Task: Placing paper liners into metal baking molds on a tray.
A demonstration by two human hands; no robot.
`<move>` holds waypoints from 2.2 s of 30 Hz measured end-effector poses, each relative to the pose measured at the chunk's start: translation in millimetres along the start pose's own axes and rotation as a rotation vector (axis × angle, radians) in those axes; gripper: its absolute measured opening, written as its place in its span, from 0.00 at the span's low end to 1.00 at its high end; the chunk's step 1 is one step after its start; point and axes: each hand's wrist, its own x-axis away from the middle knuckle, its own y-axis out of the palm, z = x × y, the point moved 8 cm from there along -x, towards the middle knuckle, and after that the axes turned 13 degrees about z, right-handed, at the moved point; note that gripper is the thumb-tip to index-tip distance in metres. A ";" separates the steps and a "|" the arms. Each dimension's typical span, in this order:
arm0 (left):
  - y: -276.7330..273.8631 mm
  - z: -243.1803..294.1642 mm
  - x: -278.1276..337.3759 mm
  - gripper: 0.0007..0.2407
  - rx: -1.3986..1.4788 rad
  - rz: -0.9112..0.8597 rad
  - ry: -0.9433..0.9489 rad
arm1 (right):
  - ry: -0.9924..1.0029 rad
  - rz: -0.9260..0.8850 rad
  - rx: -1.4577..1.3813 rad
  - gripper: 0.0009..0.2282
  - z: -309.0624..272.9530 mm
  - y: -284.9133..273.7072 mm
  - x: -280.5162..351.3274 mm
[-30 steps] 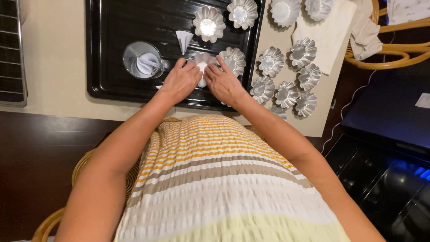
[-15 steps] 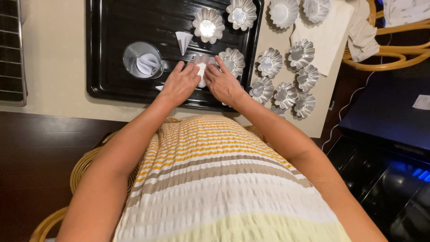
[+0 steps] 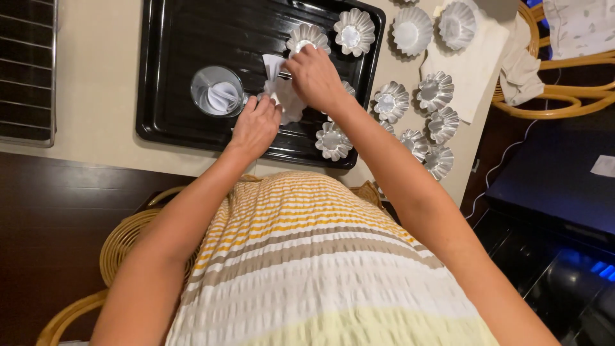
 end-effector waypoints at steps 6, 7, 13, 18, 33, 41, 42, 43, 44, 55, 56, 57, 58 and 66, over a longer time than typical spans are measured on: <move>-28.1 -16.2 -13.0 0.17 -0.035 0.019 -0.116 | -0.203 0.316 0.252 0.22 11.4 29.2 -52.7; -43.1 -20.7 -16.2 0.18 -0.018 0.070 -0.146 | -0.213 0.310 0.265 0.23 9.4 30.8 -57.8; -72.9 -14.5 33.9 0.11 0.340 -0.018 -0.271 | 0.008 0.380 -0.158 0.20 3.9 -41.6 -26.7; -54.7 -33.5 40.0 0.15 0.388 -0.167 -0.535 | 0.169 0.317 -0.368 0.10 7.5 -47.7 34.8; -10.8 -44.0 61.7 0.12 0.531 -0.165 -0.764 | 0.611 0.126 -0.834 0.09 -25.5 0.9 118.7; -28.4 -20.8 50.9 0.14 1.090 -0.257 -1.014 | 0.712 0.027 -1.243 0.12 -43.7 25.8 118.5; -34.7 -19.3 45.4 0.13 1.104 -0.194 -0.995 | 0.691 0.049 -1.250 0.10 -41.5 26.9 119.6; -41.3 -17.6 40.1 0.13 1.117 -0.130 -0.976 | 0.671 0.072 -1.255 0.10 -39.3 27.9 120.9; -53.5 -13.8 30.1 0.13 1.118 -0.130 -0.972 | 0.671 0.075 -1.254 0.10 -39.7 28.3 121.7; -78.1 -0.9 1.4 0.16 1.185 0.089 -0.736 | 0.745 0.330 -1.393 0.08 -19.6 27.7 151.9; -72.4 2.7 4.3 0.16 1.187 0.086 -0.733 | 0.749 0.334 -1.393 0.08 -17.9 27.9 154.3; -60.4 10.7 8.7 0.14 1.365 0.017 -0.790 | 0.688 0.348 -1.417 0.08 -18.7 24.7 154.5; -49.0 19.8 12.2 0.12 1.543 -0.056 -0.843 | 0.627 0.364 -1.439 0.07 -18.9 21.2 154.9; -13.2 21.6 22.4 0.09 1.959 -0.026 -1.256 | 0.631 0.292 -1.445 0.05 -16.5 -13.8 155.9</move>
